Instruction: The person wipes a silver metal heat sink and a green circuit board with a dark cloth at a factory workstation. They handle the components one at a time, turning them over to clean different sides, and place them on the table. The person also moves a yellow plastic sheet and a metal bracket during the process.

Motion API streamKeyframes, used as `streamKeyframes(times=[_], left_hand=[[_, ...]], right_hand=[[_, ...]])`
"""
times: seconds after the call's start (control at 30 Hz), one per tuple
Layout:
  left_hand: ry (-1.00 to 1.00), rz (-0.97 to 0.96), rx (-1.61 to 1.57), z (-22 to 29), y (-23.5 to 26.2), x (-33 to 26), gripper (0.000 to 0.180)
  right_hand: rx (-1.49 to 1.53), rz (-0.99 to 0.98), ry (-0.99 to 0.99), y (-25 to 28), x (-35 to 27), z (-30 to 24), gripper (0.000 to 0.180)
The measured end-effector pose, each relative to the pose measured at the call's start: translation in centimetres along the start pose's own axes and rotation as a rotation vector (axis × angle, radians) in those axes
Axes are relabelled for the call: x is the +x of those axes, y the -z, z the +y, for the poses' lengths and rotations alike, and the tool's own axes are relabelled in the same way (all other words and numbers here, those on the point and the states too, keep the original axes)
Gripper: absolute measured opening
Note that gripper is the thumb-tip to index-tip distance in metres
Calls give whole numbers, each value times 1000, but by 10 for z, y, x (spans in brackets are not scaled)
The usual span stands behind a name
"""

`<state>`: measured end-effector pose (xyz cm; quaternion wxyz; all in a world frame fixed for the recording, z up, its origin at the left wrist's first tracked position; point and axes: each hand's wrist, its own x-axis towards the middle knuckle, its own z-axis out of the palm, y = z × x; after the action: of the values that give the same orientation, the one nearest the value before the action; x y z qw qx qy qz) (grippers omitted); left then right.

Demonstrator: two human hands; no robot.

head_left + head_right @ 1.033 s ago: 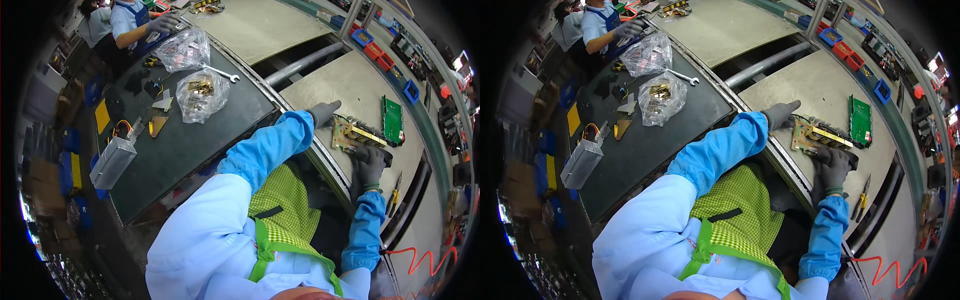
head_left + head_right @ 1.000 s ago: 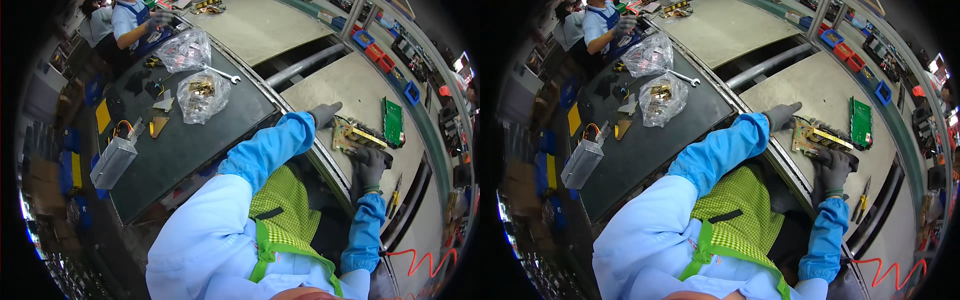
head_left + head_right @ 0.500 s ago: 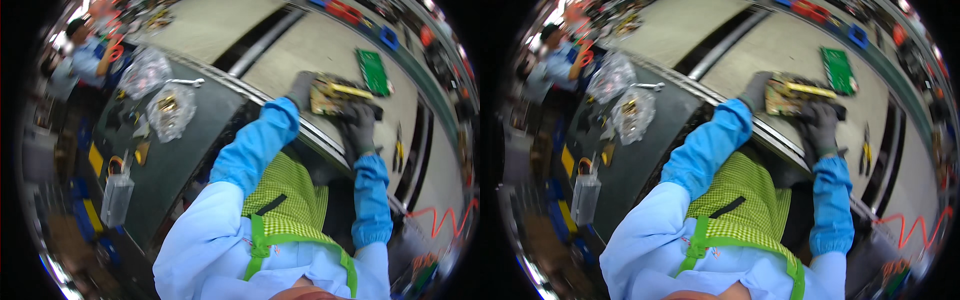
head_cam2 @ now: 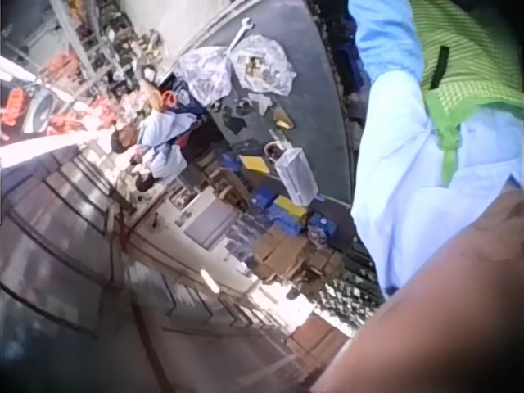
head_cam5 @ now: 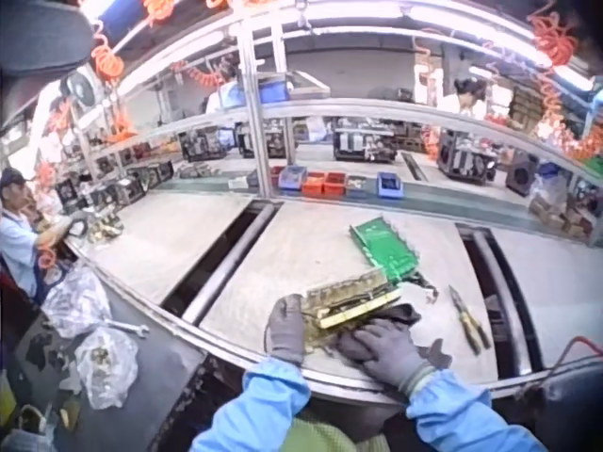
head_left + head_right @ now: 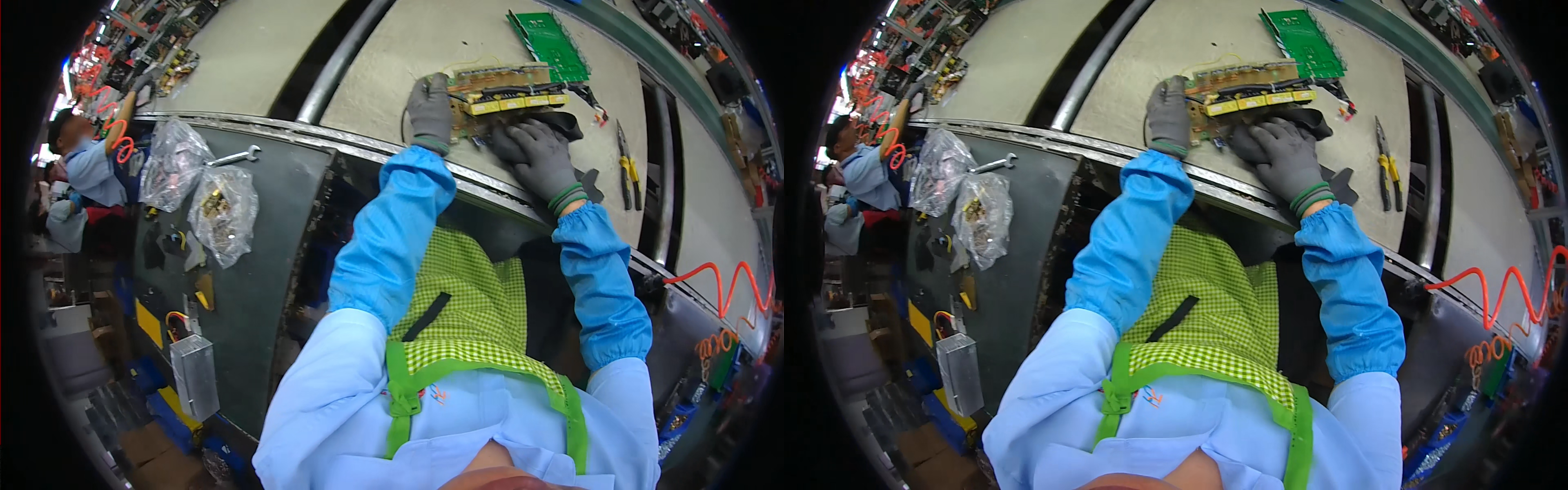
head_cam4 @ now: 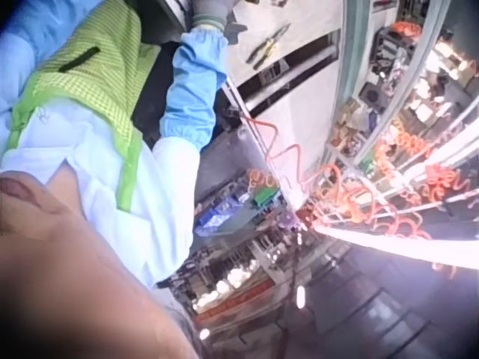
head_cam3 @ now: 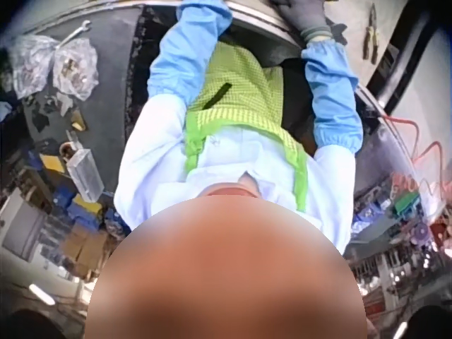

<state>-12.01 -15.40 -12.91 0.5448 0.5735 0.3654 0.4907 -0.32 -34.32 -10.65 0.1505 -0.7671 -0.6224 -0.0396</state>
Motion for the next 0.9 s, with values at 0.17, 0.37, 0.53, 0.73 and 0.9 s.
streamKeyframes(times=[0.17,0.37,0.53,0.73,0.9], left_hand=[[-132,3,-7,-7,2,-6,34],[-302,-37,9,5,12,-16,35],[-330,-15,-8,-7,10,-19,38],[-154,-235,-248,6,15,-33,36],[-71,-306,-414,10,20,-44,41]], right_hand=[[46,12,104,14,-24,2,52],[305,292,-106,45,-55,14,59],[264,397,-464,39,-69,62,55],[260,541,-590,17,-28,17,44],[67,237,-311,-18,-29,59,42]])
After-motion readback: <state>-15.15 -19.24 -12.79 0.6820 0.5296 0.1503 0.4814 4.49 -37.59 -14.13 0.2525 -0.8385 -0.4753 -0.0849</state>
